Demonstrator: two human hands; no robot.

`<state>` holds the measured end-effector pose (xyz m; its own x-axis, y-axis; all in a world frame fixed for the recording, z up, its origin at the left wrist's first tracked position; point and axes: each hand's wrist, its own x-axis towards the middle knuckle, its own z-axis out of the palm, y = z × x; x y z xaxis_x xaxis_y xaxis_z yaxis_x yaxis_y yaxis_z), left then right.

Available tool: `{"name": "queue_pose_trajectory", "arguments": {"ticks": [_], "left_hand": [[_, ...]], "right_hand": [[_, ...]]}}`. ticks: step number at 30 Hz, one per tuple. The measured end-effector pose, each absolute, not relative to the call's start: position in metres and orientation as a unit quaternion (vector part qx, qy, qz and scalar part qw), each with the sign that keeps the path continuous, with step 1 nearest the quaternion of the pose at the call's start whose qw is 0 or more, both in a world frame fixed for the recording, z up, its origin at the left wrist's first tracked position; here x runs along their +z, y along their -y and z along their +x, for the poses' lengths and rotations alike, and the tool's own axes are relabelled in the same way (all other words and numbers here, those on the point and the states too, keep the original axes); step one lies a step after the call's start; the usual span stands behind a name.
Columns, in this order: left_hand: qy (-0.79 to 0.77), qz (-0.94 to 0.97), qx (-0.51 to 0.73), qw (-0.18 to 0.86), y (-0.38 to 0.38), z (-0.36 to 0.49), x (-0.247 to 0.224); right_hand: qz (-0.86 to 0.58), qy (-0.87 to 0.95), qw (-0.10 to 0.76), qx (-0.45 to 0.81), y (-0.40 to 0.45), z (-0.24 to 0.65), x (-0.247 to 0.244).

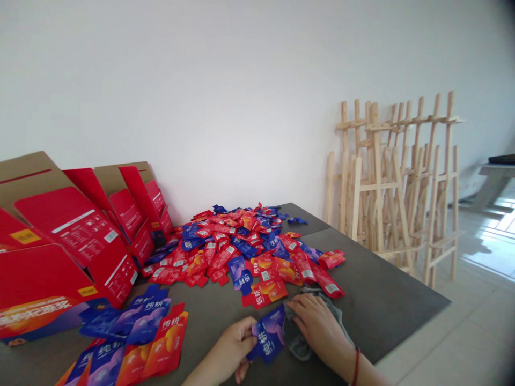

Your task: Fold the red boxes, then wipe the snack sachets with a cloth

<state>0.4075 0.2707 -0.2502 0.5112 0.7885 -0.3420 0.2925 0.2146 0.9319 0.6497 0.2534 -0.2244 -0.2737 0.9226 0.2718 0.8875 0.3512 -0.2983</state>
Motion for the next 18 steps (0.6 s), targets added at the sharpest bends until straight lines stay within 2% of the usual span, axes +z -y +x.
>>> {"name": "queue_pose_trajectory", "arguments": {"ticks": [5,8,12,18], "left_hand": [[-0.484,0.59,0.21,0.611,-0.273,0.409,-0.257],[-0.487,0.59,0.214,0.608,-0.273,0.41,-0.258],[-0.503,0.595,0.215,0.589,-0.272,0.41,-0.256],[-0.51,0.608,0.208,0.571,-0.271,0.41,-0.256]], "right_hand": [[-0.584,0.782,0.212,0.046,-0.253,0.645,-0.211],[-0.514,0.822,0.232,0.074,-0.242,0.62,-0.216],[-0.45,0.865,0.209,0.076,-0.232,0.601,-0.229],[-0.538,0.814,0.213,0.056,-0.247,0.633,-0.232]]}}
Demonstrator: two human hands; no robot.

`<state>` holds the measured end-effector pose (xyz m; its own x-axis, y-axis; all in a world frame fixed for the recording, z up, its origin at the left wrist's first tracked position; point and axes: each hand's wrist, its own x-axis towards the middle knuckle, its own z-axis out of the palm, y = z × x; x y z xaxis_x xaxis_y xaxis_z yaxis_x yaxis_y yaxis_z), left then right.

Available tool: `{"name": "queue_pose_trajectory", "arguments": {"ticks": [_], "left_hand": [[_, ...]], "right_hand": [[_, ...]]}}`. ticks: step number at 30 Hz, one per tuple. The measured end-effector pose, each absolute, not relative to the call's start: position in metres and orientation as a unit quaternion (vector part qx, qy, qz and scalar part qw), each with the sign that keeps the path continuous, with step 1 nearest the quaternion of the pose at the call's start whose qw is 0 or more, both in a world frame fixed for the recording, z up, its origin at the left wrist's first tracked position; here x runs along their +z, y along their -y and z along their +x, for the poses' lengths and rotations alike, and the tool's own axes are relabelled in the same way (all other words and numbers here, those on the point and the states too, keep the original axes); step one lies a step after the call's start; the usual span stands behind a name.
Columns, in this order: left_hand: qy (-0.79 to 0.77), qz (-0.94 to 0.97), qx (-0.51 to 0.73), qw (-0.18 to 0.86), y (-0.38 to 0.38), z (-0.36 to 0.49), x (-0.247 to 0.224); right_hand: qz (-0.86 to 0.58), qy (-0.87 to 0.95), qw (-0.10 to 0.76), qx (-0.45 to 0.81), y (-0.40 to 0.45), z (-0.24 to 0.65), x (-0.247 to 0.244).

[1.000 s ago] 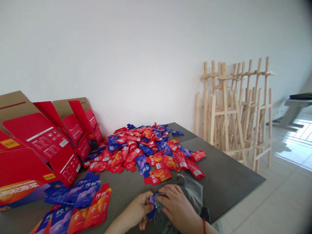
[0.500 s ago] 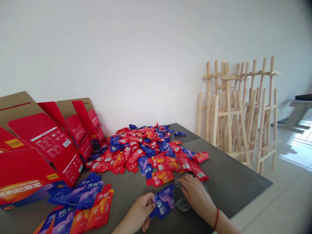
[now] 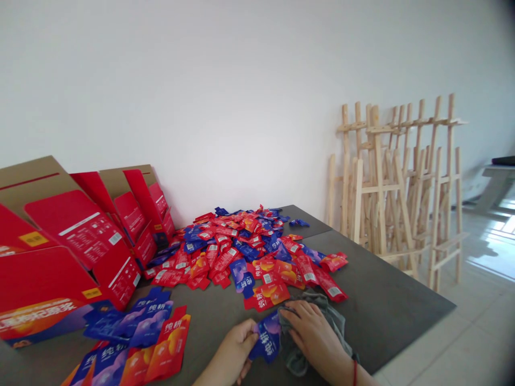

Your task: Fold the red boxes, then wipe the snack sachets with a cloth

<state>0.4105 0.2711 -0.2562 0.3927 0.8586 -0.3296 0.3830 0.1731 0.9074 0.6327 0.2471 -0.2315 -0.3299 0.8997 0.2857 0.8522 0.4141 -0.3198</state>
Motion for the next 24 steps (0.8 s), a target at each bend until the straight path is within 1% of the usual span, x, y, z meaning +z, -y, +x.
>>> {"name": "queue_pose_trajectory", "arguments": {"ticks": [3,5,7,10,13,16,19,22,24], "left_hand": [[-0.518,0.611,0.211,0.56,-0.271,0.41,-0.252],[-0.528,0.636,0.226,0.515,-0.271,0.407,-0.244],[-0.507,0.701,0.257,0.43,-0.271,0.403,-0.233],[-0.417,0.813,0.3,0.273,-0.268,0.397,-0.219],[-0.346,0.878,0.283,0.169,-0.264,0.395,-0.215],[-0.33,0.907,0.228,0.129,-0.261,0.396,-0.218],[-0.369,0.91,0.155,0.104,-0.26,0.397,-0.225],[-0.39,0.911,0.094,0.092,-0.261,0.396,-0.228],[-0.39,0.913,0.081,0.089,-0.262,0.395,-0.227]], "right_hand": [[-0.581,0.79,0.194,0.03,-0.258,0.654,-0.228],[-0.6,0.775,0.196,0.025,-0.265,0.664,-0.226],[-0.611,0.759,0.222,0.035,-0.271,0.671,-0.221],[-0.609,0.743,0.273,0.06,-0.273,0.672,-0.21],[-0.577,0.758,0.292,0.088,-0.265,0.655,-0.199],[-0.512,0.808,0.266,0.119,-0.25,0.627,-0.197],[-0.456,0.851,0.223,0.134,-0.239,0.604,-0.209],[-0.453,0.856,0.214,0.13,-0.237,0.598,-0.223],[-0.463,0.849,0.22,0.128,-0.239,0.602,-0.228]]}}
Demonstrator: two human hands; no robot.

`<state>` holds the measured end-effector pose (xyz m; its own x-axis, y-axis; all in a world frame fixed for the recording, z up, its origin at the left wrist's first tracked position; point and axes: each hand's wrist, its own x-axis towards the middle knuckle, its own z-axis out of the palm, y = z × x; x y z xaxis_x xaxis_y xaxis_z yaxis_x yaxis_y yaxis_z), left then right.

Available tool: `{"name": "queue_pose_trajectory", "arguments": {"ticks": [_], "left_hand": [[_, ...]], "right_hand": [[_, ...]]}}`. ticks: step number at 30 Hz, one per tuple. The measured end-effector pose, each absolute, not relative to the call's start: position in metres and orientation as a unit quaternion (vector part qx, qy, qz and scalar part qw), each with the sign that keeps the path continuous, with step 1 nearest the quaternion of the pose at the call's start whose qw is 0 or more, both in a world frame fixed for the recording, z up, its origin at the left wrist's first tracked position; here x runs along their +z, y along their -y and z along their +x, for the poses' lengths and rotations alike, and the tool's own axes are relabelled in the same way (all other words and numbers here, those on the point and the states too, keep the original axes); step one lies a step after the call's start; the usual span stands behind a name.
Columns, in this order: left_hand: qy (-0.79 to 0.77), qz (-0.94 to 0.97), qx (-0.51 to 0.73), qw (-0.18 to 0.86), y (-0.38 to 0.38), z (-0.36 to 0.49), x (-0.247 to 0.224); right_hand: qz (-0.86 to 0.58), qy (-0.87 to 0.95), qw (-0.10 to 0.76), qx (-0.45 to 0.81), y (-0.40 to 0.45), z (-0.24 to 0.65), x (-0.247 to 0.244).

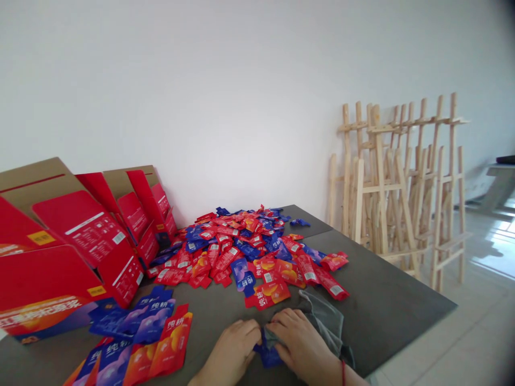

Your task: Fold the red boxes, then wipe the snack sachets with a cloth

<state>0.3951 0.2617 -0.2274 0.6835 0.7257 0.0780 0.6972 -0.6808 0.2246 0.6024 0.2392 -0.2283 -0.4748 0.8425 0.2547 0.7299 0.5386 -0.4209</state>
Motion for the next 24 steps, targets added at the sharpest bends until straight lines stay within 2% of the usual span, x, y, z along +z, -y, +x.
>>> {"name": "queue_pose_trajectory", "arguments": {"ticks": [12,15,19,24], "left_hand": [[-0.37,0.909,0.15,0.122,-0.265,0.392,-0.219],[-0.368,0.903,0.169,0.145,-0.266,0.39,-0.216],[-0.366,0.903,0.157,0.161,-0.266,0.389,-0.214],[-0.404,0.878,0.164,0.198,-0.263,0.38,-0.209]], "right_hand": [[-0.564,0.792,0.212,0.1,-0.244,0.639,-0.215],[-0.534,0.805,0.232,0.112,-0.234,0.632,-0.214],[-0.464,0.851,0.206,0.135,-0.226,0.624,-0.224],[-0.525,0.813,0.227,0.112,-0.241,0.64,-0.233]]}}
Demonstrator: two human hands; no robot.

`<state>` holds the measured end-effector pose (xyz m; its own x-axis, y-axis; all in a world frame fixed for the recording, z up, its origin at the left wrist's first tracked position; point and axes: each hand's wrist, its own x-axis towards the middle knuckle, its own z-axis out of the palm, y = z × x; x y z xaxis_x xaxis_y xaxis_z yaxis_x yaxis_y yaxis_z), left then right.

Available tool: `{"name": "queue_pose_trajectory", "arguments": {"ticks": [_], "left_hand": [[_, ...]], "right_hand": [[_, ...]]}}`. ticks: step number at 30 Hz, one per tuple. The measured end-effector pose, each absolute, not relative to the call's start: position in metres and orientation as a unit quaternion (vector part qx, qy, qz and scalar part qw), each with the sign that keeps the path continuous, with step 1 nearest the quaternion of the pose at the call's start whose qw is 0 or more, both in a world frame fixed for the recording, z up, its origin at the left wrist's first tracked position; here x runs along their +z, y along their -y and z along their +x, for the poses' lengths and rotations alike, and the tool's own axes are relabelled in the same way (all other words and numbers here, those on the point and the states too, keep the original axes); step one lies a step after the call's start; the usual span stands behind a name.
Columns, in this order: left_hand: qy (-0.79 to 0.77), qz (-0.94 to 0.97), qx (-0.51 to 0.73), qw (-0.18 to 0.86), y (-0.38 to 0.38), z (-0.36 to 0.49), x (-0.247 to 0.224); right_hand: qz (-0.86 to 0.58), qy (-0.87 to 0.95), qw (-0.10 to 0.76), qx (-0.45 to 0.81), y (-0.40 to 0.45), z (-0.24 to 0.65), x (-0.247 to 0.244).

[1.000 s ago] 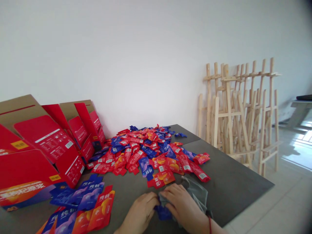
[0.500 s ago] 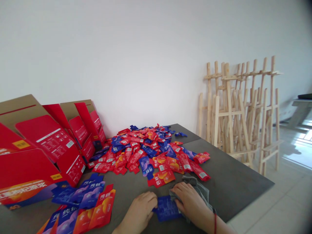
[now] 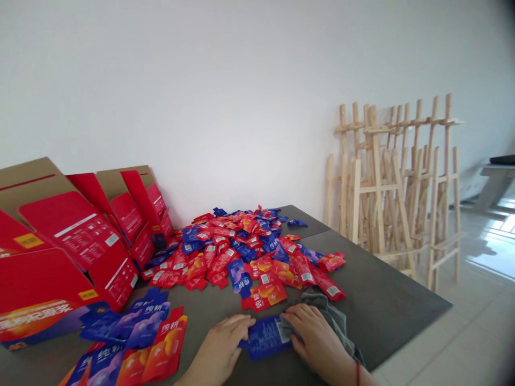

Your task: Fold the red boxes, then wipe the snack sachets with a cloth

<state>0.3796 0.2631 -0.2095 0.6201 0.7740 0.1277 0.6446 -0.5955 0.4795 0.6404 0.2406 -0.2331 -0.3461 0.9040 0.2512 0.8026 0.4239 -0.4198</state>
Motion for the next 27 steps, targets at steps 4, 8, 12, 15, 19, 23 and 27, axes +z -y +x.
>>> {"name": "queue_pose_trajectory", "arguments": {"ticks": [4,8,12,15,19,23,27], "left_hand": [[-0.502,0.797,0.221,0.254,-0.262,0.348,-0.2],[-0.586,0.735,0.251,0.231,-0.271,0.284,-0.195],[-0.647,0.715,0.18,0.196,-0.285,0.222,-0.19],[-0.703,0.696,0.142,0.045,-0.289,0.216,-0.187],[-0.677,0.728,0.058,-0.098,-0.282,0.268,-0.198],[-0.669,0.73,-0.044,-0.132,-0.273,0.309,-0.215],[-0.696,0.698,-0.096,-0.141,-0.272,0.298,-0.217]], "right_hand": [[-0.538,0.806,0.229,0.095,-0.248,0.649,-0.234],[-0.539,0.804,0.239,0.08,-0.246,0.647,-0.235],[-0.538,0.802,0.25,0.071,-0.244,0.645,-0.238],[-0.536,0.8,0.259,0.07,-0.244,0.646,-0.239],[-0.534,0.801,0.261,0.07,-0.244,0.646,-0.239],[-0.53,0.803,0.263,0.072,-0.242,0.646,-0.236],[-0.529,0.804,0.261,0.077,-0.242,0.647,-0.235]]}}
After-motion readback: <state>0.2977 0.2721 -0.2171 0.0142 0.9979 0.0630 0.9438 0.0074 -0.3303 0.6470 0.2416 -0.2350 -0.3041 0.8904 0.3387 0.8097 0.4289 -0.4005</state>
